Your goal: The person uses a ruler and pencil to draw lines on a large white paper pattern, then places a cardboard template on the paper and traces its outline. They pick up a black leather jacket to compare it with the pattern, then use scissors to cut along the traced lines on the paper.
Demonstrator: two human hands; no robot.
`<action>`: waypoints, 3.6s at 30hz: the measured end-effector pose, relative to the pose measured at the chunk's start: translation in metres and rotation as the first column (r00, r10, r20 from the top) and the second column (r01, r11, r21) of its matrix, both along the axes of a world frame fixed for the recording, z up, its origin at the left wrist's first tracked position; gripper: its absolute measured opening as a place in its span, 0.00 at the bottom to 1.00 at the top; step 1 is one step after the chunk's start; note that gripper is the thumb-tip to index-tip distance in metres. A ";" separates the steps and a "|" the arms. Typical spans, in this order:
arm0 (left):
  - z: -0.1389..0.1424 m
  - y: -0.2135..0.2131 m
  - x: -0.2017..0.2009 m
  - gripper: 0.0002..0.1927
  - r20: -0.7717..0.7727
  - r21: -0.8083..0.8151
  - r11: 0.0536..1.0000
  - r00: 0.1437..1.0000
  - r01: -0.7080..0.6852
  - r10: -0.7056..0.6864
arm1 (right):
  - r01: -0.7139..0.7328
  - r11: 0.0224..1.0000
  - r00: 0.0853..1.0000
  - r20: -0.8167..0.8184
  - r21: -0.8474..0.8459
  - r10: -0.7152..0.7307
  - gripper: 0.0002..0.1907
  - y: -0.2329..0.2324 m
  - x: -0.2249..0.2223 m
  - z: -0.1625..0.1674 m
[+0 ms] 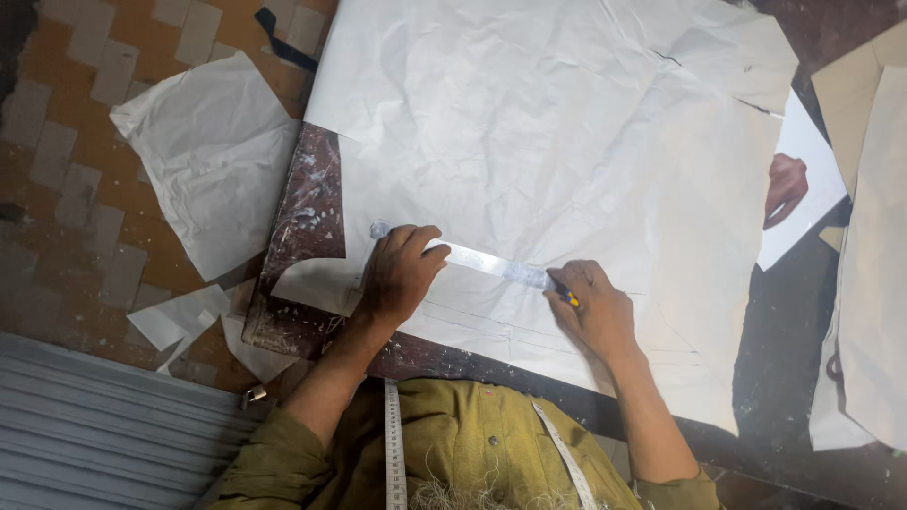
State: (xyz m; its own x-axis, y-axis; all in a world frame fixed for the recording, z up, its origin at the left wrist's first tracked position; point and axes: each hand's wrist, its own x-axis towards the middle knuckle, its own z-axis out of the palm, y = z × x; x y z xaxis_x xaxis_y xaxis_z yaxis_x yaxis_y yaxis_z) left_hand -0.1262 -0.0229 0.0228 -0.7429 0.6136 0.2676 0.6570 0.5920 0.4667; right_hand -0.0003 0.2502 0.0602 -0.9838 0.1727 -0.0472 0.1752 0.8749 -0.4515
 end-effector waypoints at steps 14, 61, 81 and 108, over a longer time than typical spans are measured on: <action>-0.018 0.007 0.008 0.08 0.014 0.114 0.993 1.000 -0.028 0.027 | 0.095 0.988 0.995 -0.007 -0.123 -0.097 0.14 0.011 0.006 -0.006; -0.016 0.042 0.072 0.39 0.028 -0.223 0.975 1.000 -0.005 0.012 | 0.113 0.888 0.956 -0.196 -0.447 -0.220 0.10 0.041 0.023 0.025; -0.038 0.071 0.088 0.38 -0.068 -0.235 0.964 0.988 0.122 -0.141 | 0.161 0.987 0.982 -0.098 0.005 -0.160 0.09 0.056 0.038 -0.019; -0.006 0.096 0.094 0.41 -0.043 -0.434 0.895 0.990 0.101 -0.132 | -0.114 0.049 0.773 -0.120 -0.992 -0.623 0.20 0.074 0.020 0.005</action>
State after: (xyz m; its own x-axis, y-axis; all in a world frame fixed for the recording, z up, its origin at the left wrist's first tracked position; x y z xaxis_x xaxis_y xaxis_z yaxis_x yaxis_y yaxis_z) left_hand -0.0321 0.0729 0.0172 -0.6483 0.7614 0.0067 0.7550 0.6417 0.1349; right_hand 0.0200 0.3238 0.0656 -0.8094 0.5849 -0.0522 -0.2461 -0.4185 -0.8742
